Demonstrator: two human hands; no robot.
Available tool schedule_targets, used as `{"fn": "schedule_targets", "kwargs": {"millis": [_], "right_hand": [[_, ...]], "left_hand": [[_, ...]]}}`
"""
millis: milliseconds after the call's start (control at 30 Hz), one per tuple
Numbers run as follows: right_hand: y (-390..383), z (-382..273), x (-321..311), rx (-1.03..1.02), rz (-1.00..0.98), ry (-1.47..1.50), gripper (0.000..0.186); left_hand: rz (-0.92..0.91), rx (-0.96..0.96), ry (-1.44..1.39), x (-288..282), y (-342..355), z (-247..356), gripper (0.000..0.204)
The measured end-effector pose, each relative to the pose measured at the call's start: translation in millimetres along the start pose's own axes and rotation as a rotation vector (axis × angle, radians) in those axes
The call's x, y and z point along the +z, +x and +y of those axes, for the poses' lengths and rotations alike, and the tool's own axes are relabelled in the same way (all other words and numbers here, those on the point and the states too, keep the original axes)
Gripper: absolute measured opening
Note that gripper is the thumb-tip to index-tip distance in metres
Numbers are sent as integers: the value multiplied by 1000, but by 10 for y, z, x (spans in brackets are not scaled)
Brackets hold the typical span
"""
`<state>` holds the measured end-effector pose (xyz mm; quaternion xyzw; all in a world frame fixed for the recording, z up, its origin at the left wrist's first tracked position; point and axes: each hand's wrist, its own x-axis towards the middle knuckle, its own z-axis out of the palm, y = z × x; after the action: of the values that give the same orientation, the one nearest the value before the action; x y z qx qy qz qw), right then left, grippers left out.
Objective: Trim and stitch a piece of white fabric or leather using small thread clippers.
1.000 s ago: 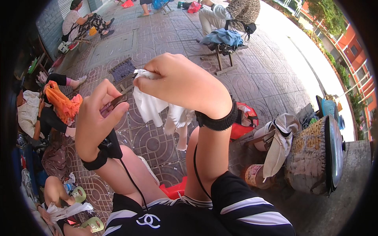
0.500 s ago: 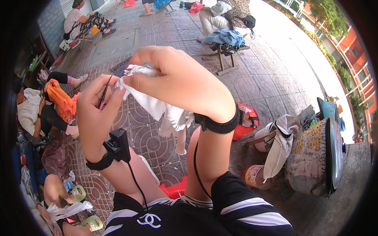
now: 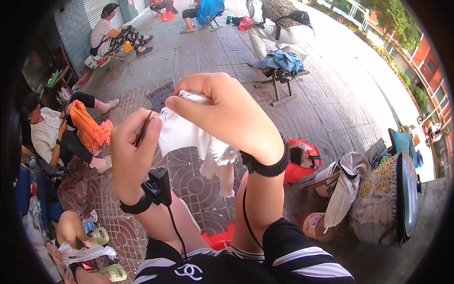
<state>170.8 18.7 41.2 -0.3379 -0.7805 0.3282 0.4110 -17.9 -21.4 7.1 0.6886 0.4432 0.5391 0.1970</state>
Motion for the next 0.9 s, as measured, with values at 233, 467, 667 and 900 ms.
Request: {"fn": "schedule_targets", "kwargs": {"millis": [233, 467, 667, 900], "right_hand": [[-3, -98, 41, 78, 100, -60, 31], [7, -163, 40, 166, 108, -60, 34], [18, -88, 85, 148, 140, -118, 37], [23, -97, 122, 145, 140, -227, 35]], "left_hand": [[-52, -10, 60, -136, -35, 21, 27], [-107, -23, 146, -157, -48, 1, 26], [-130, 41, 220, -132, -77, 148, 18], [-23, 107, 425, -40, -83, 123, 25]]}}
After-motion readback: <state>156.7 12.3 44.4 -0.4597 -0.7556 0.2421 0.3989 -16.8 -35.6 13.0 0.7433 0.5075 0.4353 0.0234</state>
